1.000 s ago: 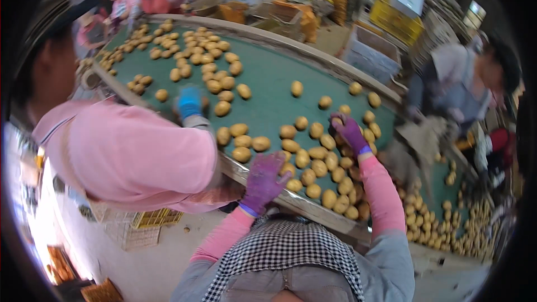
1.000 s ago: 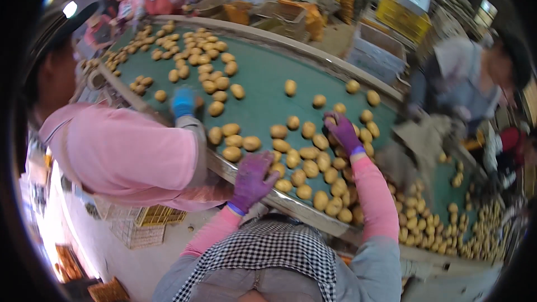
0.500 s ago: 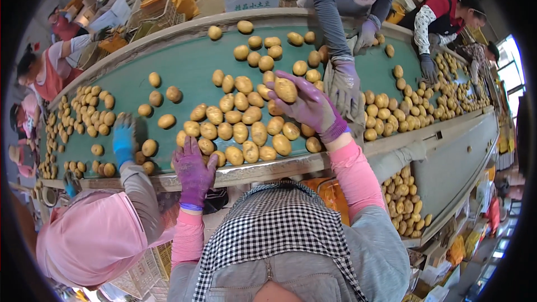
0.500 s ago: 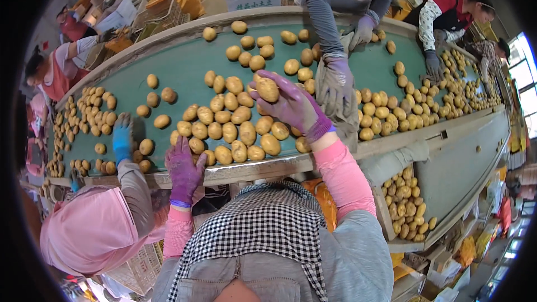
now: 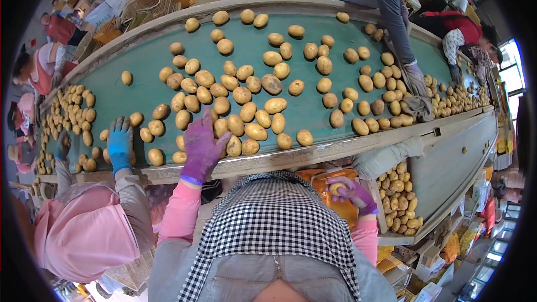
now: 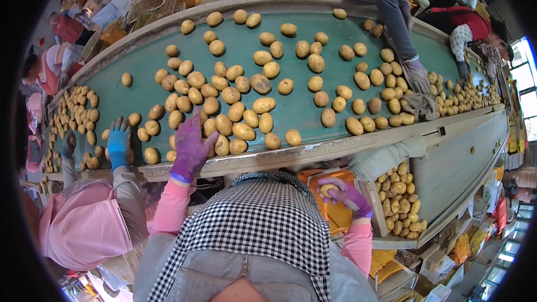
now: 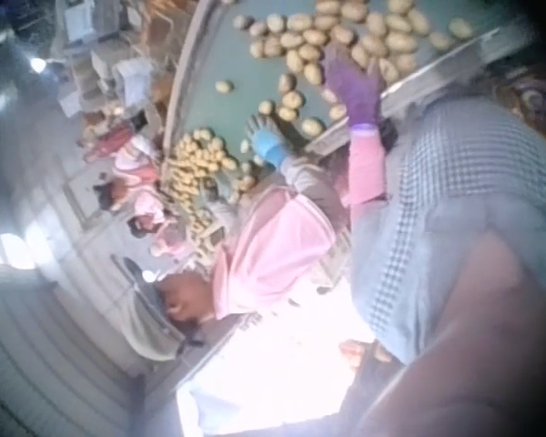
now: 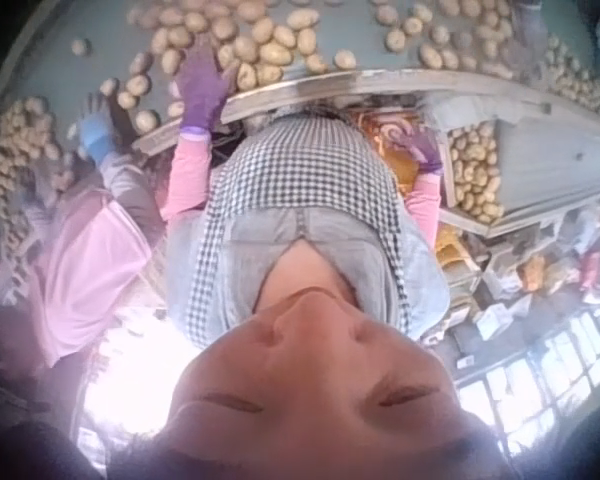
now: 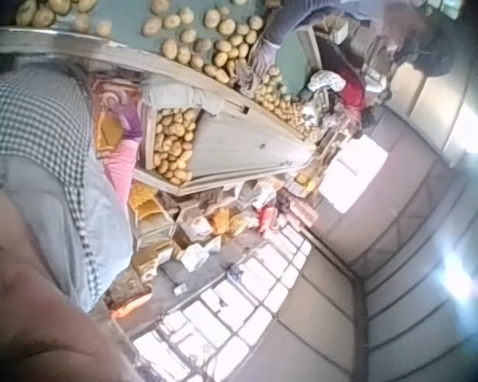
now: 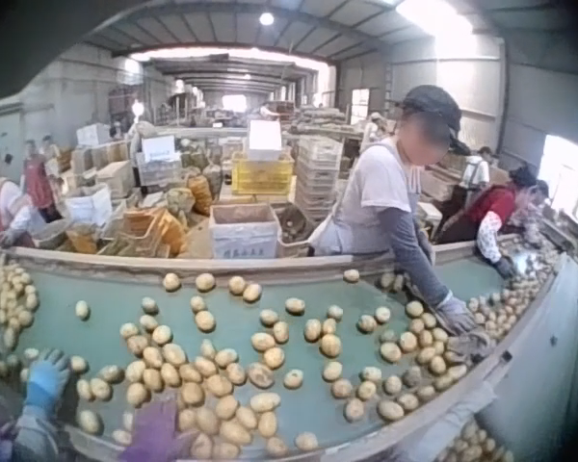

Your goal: The person stands at a conveyor belt in a processing facility, sorting potatoes by hand. They pick up individual potatoes from the moving belt and place them into a collection bin below, while other workers perform similar tasks alongside them.

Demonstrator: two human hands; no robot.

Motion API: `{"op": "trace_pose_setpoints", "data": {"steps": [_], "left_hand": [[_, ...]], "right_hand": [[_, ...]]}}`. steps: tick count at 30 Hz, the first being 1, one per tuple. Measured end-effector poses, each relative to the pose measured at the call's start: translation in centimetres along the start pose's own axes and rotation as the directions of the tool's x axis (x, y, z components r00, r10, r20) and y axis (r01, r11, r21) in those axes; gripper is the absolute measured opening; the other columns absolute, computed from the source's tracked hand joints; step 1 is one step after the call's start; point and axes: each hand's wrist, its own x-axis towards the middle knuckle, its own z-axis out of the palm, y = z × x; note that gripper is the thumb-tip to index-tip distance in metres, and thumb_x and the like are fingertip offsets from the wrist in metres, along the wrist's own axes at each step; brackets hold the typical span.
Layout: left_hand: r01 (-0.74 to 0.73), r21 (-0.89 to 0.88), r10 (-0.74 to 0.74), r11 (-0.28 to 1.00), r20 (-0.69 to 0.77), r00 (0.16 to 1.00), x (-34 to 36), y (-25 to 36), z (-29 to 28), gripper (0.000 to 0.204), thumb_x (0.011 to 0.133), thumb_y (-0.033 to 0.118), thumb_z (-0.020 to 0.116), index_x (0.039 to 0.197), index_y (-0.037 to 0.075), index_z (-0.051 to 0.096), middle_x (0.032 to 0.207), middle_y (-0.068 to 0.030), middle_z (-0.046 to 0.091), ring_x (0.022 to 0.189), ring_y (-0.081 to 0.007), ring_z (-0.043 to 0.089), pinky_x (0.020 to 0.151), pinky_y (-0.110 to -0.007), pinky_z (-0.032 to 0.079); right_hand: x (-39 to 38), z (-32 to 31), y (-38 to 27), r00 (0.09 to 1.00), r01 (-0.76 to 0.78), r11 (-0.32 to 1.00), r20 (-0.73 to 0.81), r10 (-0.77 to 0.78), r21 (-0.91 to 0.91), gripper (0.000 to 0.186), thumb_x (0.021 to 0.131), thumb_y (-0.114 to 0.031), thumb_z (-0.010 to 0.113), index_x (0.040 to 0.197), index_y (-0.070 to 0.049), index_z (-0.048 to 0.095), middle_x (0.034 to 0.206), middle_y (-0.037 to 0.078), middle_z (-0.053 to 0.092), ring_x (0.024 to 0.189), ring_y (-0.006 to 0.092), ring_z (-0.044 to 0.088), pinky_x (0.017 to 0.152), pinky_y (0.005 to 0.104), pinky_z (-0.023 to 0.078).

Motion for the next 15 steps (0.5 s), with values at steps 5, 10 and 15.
{"op": "trace_pose_setpoints", "data": {"steps": [5, 10, 15], "left_hand": [[-0.019, 0.051, 0.016, 0.999, 0.068, 0.998, 1.7, 3.3, 1.5, 0.09, 0.089, 0.05, 0.078, 0.157, 0.0, 0.047, 0.113, -0.0249, 0.065, 0.106, -0.0402, 0.063, 0.09, -0.052, 0.05], [-0.052, -0.193, 0.084, 0.98, 0.162, 0.983, 2.8, 7.8, 4.1, 0.079, 0.097, 0.044, 0.069, 0.159, 0.0, 0.047, 0.124, -0.0233, 0.066, 0.116, -0.0413, 0.063, 0.099, -0.053, 0.049], [-0.194, -0.694, 0.312, 0.694, 0.048, 0.949, 2.7, 12.3, 6.6, 0.056, 0.109, 0.027, 0.056, 0.16, 0.006, 0.049, 0.156, -0.0234, 0.054, 0.148, -0.0392, 0.048, 0.122, -0.05, 0.039]], "right_hand": [[-1.8, -2.9, 8.4, 0.897, -0.241, 0.708, -0.431, -0.098, -0.664, 0.047, 0.102, -0.031, 0.071, 0.139, -0.003, 0.067, 0.116, 0.015, 0.076, 0.097, 0.0211, 0.074, 0.087, 0.0331, 0.058], [2.7, 5.9, -8.3, 0.964, 0.187, 0.783, -0.042, -0.263, -0.594, 0.034, 0.098, -0.009, 0.07, 0.131, -0.003, 0.072, 0.122, 0.012, 0.076, 0.112, 0.0218, 0.072, 0.095, 0.0345, 0.056], [11.9, 12.2, -13.1, 0.654, 0.579, 0.061, 0.418, -0.63, -0.813, 0.034, 0.09, -0.012, 0.074, 0.122, -0.001, 0.075, 0.122, 0.015, 0.074, 0.112, 0.0305, 0.07, 0.098, 0.0421, 0.054]]}}
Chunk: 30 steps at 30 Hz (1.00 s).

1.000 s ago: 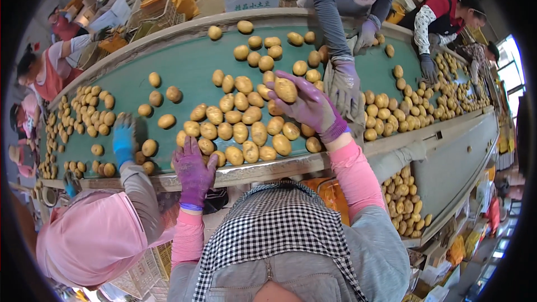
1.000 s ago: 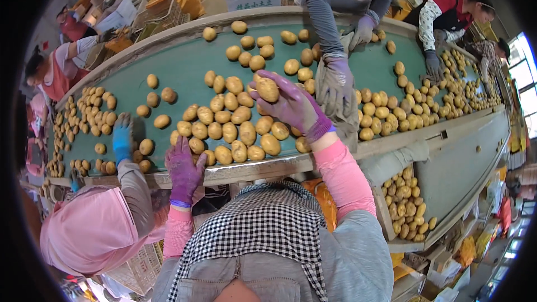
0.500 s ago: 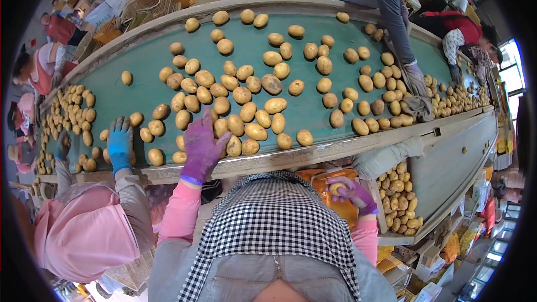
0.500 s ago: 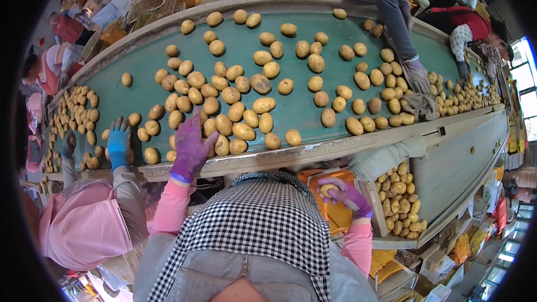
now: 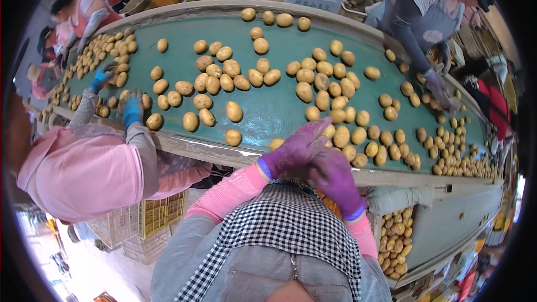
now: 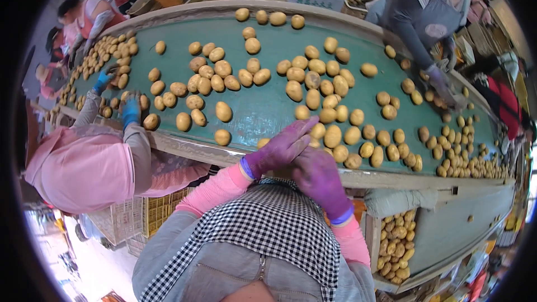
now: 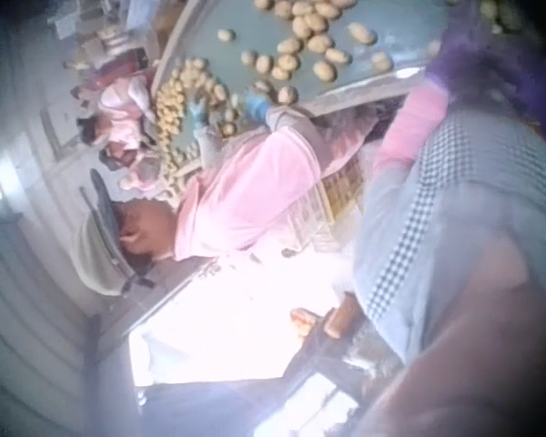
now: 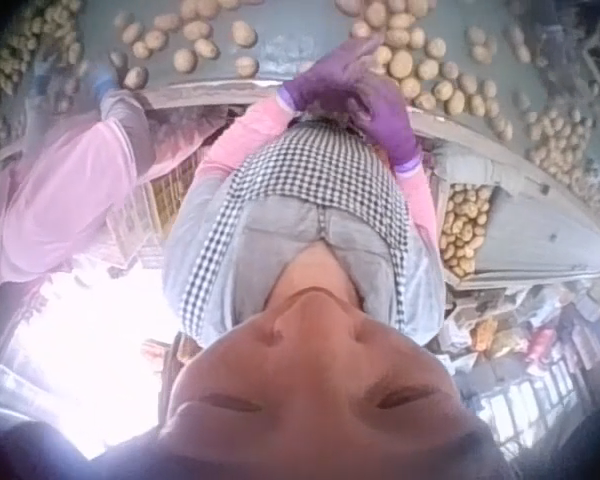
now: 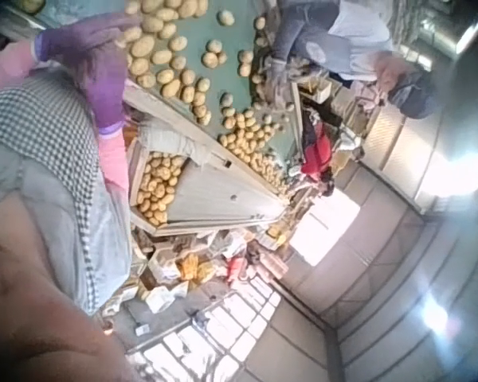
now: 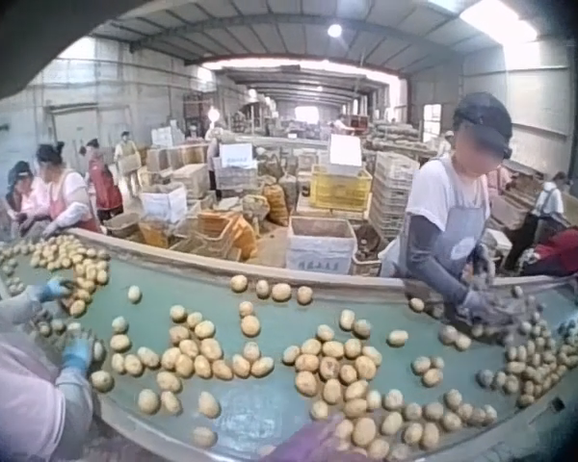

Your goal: The person stands at a conveyor belt in a processing facility, sorting potatoes by hand. They pick up individual potatoes from the moving belt and place them into a collection bin below, while other workers perform similar tasks alongside them.

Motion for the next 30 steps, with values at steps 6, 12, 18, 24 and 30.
{"op": "trace_pose_setpoints", "data": {"steps": [6, 12, 18, 24, 30], "left_hand": [[0.179, 0.319, 0.044, 0.931, -0.584, 0.81, -2.0, -5.7, -9.1, 0.051, 0.108, 0.023, 0.06, 0.153, 0.002, 0.054, 0.161, -0.0246, 0.048, 0.155, -0.0411, 0.04, 0.129, -0.049, 0.031], [0.809, 0.392, -0.124, 0.439, -0.865, 0.487, -0.2, -16.5, -17.4, 0.068, 0.092, 0.053, 0.071, 0.129, -0.003, 0.063, 0.141, -0.03, 0.056, 0.134, -0.0486, 0.05, 0.114, -0.06, 0.039], [0.634, 0.531, -0.074, 0.562, -0.731, 0.678, 6.3, -14.6, -10.0, 0.059, 0.087, 0.054, 0.073, 0.111, 0.001, 0.065, 0.117, -0.0232, 0.063, 0.117, -0.042, 0.06, 0.1, -0.055, 0.047], [0.505, 0.362, -0.276, 0.784, -0.525, 0.805, 14.0, -6.9, 1.8, 0.048, 0.087, 0.046, 0.077, 0.109, 0.005, 0.066, 0.107, -0.0184, 0.068, 0.103, -0.0389, 0.066, 0.087, -0.051, 0.052], [0.029, 0.508, 0.094, 0.861, -0.215, 0.972, 14.1, -3.0, 9.9, 0.041, 0.101, 0.038, 0.066, 0.125, 0.004, 0.065, 0.115, -0.0199, 0.067, 0.108, -0.0414, 0.064, 0.094, -0.053, 0.05]], "right_hand": [[-0.2, 4.0, 2.0, 0.992, 0.048, 0.993, 0.113, -0.061, 0.111, 0.033, 0.087, -0.014, 0.075, 0.119, -0.006, 0.079, 0.127, 0.015, 0.074, 0.113, 0.0333, 0.071, 0.101, 0.044, 0.055], [-0.9, 3.8, 3.4, 0.997, 0.05, 0.986, 0.058, -0.06, 0.162, 0.026, 0.088, -0.014, 0.076, 0.113, -0.008, 0.079, 0.12, 0.011, 0.078, 0.112, 0.031, 0.074, 0.098, 0.0436, 0.057], [-2.0, 2.4, 5.5, 0.992, 0.126, 0.961, -0.039, -0.121, 0.246, 0.025, 0.085, -0.012, 0.078, 0.109, -0.007, 0.077, 0.114, 0.011, 0.08, 0.103, 0.0322, 0.075, 0.091, 0.0442, 0.059], [-3.7, 1.6, 7.3, 0.995, 0.102, 0.983, -0.002, -0.103, 0.153, 0.026, 0.086, -0.019, 0.079, 0.109, -0.007, 0.077, 0.116, 0.012, 0.079, 0.104, 0.0323, 0.075, 0.092, 0.044, 0.057], [-3.3, -0.8, 6.5, 0.995, 0.08, 0.978, 0.043, -0.09, 0.193, 0.023, 0.084, -0.015, 0.076, 0.106, -0.007, 0.079, 0.107, 0.012, 0.08, 0.097, 0.0332, 0.076, 0.086, 0.0437, 0.057]]}}
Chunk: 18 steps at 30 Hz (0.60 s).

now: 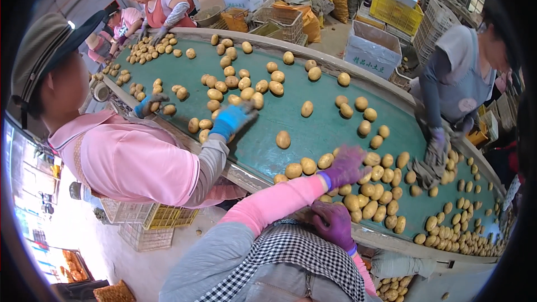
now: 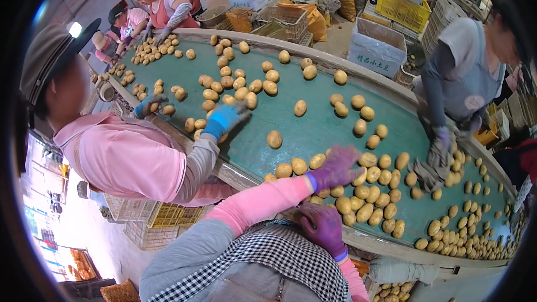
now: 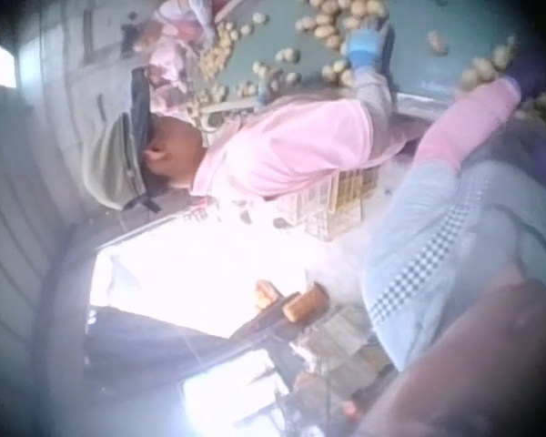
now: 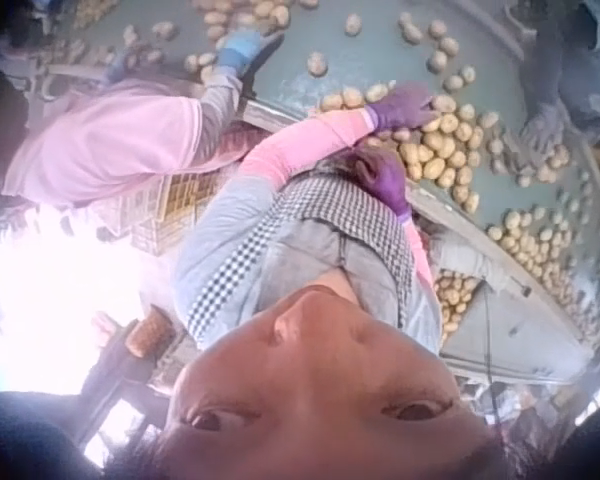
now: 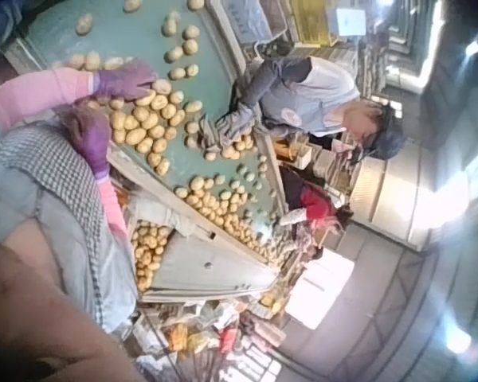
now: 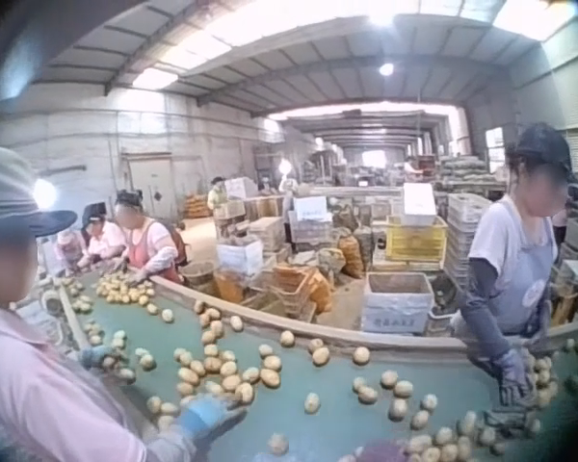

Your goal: The person stands at a conveyor belt in a processing facility, sorting potatoes by hand. They pick up individual potatoes from the moving belt and place them into a collection bin below, while other workers perform similar tasks alongside them.

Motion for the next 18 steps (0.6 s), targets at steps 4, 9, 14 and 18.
{"op": "trace_pose_setpoints", "data": {"steps": [4, 9, 14, 18], "left_hand": [[0.114, -0.675, 0.054, 0.729, 0.223, 0.973, -5.4, 3.3, -1.8, 0.045, 0.107, 0.028, 0.061, 0.146, 0.005, 0.059, 0.154, -0.0189, 0.057, 0.146, -0.0369, 0.051, 0.12, -0.05, 0.042], [0.197, -0.333, -0.213, 0.922, -0.012, 0.977, -13.1, 0.0, -10.4, 0.054, 0.1, 0.025, 0.07, 0.149, 0.003, 0.059, 0.157, -0.0181, 0.056, 0.152, -0.0352, 0.046, 0.126, -0.047, 0.036], [0.379, 0.145, -0.345, 0.914, -0.215, 0.914, -19.2, -2.3, -14.4, 0.059, 0.095, 0.027, 0.072, 0.145, 0.0, 0.059, 0.153, -0.0232, 0.057, 0.146, -0.0416, 0.049, 0.126, -0.054, 0.033], [0.453, 0.355, -0.374, 0.818, -0.271, 0.887, -20.0, -2.0, -11.9, 0.068, 0.091, 0.034, 0.075, 0.145, -0.003, 0.057, 0.147, -0.0258, 0.06, 0.138, -0.045, 0.054, 0.124, -0.058, 0.032]], "right_hand": [[0.3, -1.9, -1.2, 0.999, -0.042, 0.998, 0.022, 0.041, 0.039, 0.016, 0.087, -0.012, 0.072, 0.1, -0.006, 0.079, 0.097, 0.013, 0.079, 0.087, 0.0357, 0.075, 0.079, 0.0438, 0.059], [-1.1, -1.7, 0.4, 0.995, 0.047, 0.998, -0.092, -0.043, 0.043, 0.019, 0.087, -0.011, 0.073, 0.103, -0.004, 0.079, 0.101, 0.014, 0.08, 0.093, 0.0343, 0.078, 0.083, 0.0441, 0.061], [-3.3, -2.1, 2.3, 0.996, 0.041, 0.999, -0.076, -0.041, 0.004, 0.023, 0.088, -0.016, 0.077, 0.11, -0.008, 0.08, 0.112, 0.01, 0.081, 0.103, 0.0288, 0.078, 0.088, 0.0422, 0.06], [-5.4, -3.1, 3.7, 0.997, 0.053, 0.998, -0.059, -0.055, -0.029, 0.024, 0.088, -0.017, 0.079, 0.111, -0.011, 0.079, 0.115, 0.006, 0.081, 0.105, 0.0248, 0.077, 0.09, 0.0389, 0.058]]}}
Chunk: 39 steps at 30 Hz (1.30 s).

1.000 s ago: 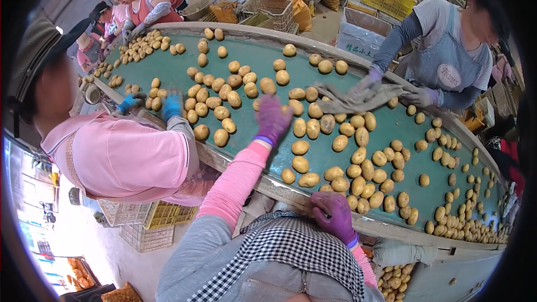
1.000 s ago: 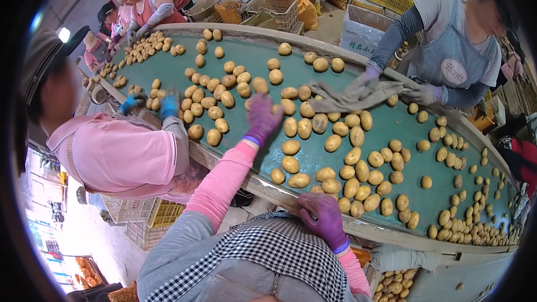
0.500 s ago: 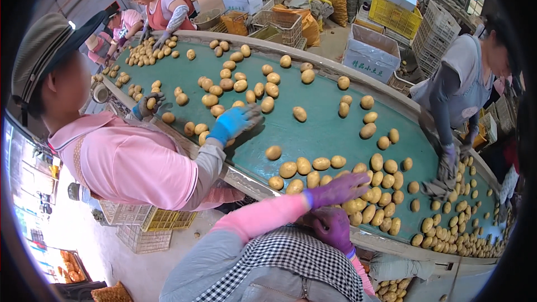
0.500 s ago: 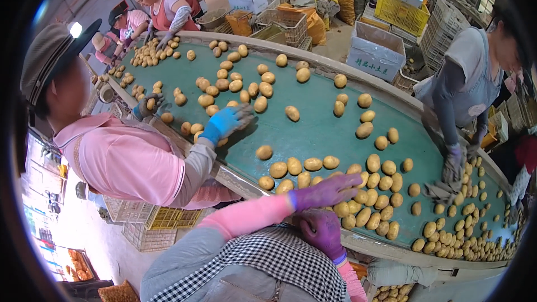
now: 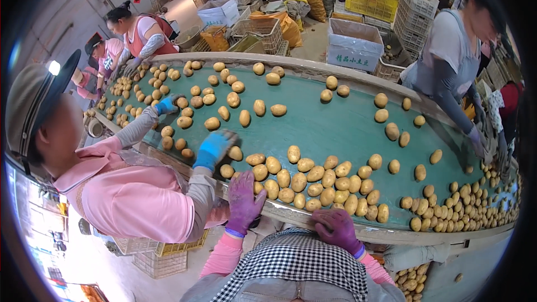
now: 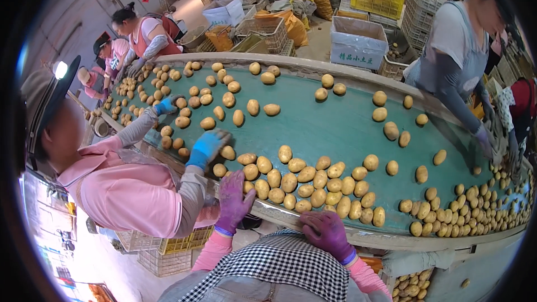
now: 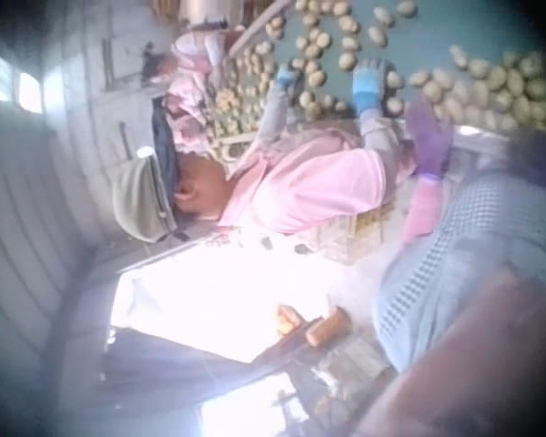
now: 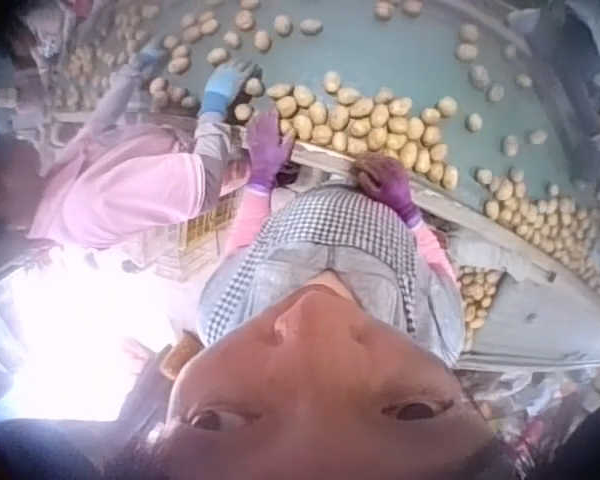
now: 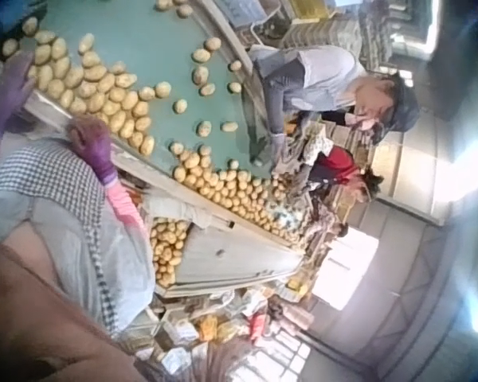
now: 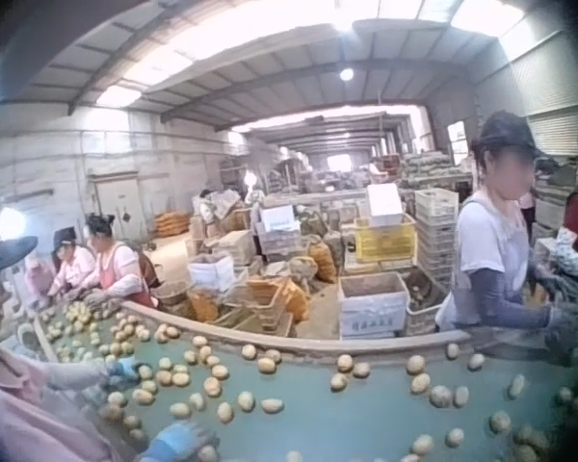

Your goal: The person stands at a conveyor belt in a processing facility, sorting potatoes by hand. They pick up individual potatoes from the moving belt and place them into a collection bin below, while other workers perform similar tasks alongside them.

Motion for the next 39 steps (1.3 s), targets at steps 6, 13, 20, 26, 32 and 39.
{"op": "trace_pose_setpoints", "data": {"steps": [6, 13, 20, 26, 32, 39], "left_hand": [[0.076, 0.007, -0.076, 0.997, 0.133, 0.988, 1.5, 4.5, 1.5, 0.095, 0.087, 0.051, 0.078, 0.15, -0.014, 0.048, 0.125, -0.029, 0.067, 0.118, -0.0444, 0.063, 0.106, -0.056, 0.044], [0.01, -0.071, 0.01, 0.997, 0.276, 0.961, 3.3, 10.3, 1.9, 0.11, 0.079, 0.055, 0.085, 0.152, -0.015, 0.044, 0.113, -0.0259, 0.069, 0.103, -0.0403, 0.068, 0.09, -0.051, 0.052], [-0.058, -0.233, 0.121, 0.971, 0.27, 0.955, 3.3, 16.8, 5.6, 0.098, 0.088, 0.051, 0.078, 0.154, -0.012, 0.043, 0.114, -0.0246, 0.07, 0.103, -0.0391, 0.069, 0.09, -0.051, 0.052], [-0.214, -0.336, 0.339, 0.917, 0.376, 0.863, 3.6, 20.2, 8.9, 0.083, 0.091, 0.043, 0.073, 0.154, -0.006, 0.049, 0.125, -0.0229, 0.069, 0.113, -0.0404, 0.065, 0.093, -0.051, 0.05], [-0.215, -0.499, 0.281, 0.839, 0.059, 0.958, 0.9, 16.2, 5.0, 0.062, 0.09, 0.025, 0.08, 0.144, 0.003, 0.06, 0.143, -0.0222, 0.063, 0.137, -0.0418, 0.057, 0.118, -0.051, 0.042], [-0.056, 0.081, 0.06, 0.995, -0.048, 0.997, -2.0, 7.8, 4.7, 0.057, 0.095, 0.029, 0.073, 0.144, 0.003, 0.062, 0.149, -0.0223, 0.059, 0.144, -0.0451, 0.048, 0.123, -0.057, 0.033]], "right_hand": [[-1.7, -2.2, 1.5, 0.996, 0.081, 0.996, -0.035, -0.082, -0.035, 0.023, 0.087, -0.015, 0.08, 0.11, -0.011, 0.078, 0.113, 0.003, 0.08, 0.105, 0.0228, 0.077, 0.09, 0.038, 0.057], [-3.5, -3.2, 2.6, 0.996, 0.051, 0.998, -0.065, -0.053, -0.035, 0.022, 0.088, -0.016, 0.081, 0.109, -0.011, 0.077, 0.109, 0.003, 0.08, 0.102, 0.0233, 0.076, 0.089, 0.0386, 0.058], [-4.7, -3.9, 3.3, 0.998, 0.042, 0.991, -0.045, -0.048, -0.126, 0.027, 0.088, -0.019, 0.082, 0.113, -0.013, 0.075, 0.109, 0.004, 0.078, 0.095, 0.0249, 0.074, 0.083, 0.0391, 0.055], [-5.5, -3.7, 5.3, 0.998, 0.028, 0.995, -0.058, -0.034, -0.095, 0.024, 0.089, -0.02, 0.081, 0.111, -0.011, 0.075, 0.101, 0.006, 0.076, 0.091, 0.0273, 0.071, 0.079, 0.0415, 0.053], [-5.4, -5.2, 4.4, 0.998, -0.002, 0.989, -0.059, -0.007, -0.148, 0.03, 0.088, -0.019, 0.079, 0.117, -0.011, 0.076, 0.116, 0.004, 0.078, 0.099, 0.0249, 0.072, 0.087, 0.0398, 0.055], [-7.7, -6.3, 6.4, 0.998, -0.008, 0.987, -0.063, -0.002, -0.16, 0.03, 0.091, -0.019, 0.077, 0.119, -0.011, 0.076, 0.12, 0.003, 0.078, 0.103, 0.0218, 0.073, 0.091, 0.0376, 0.056]]}}
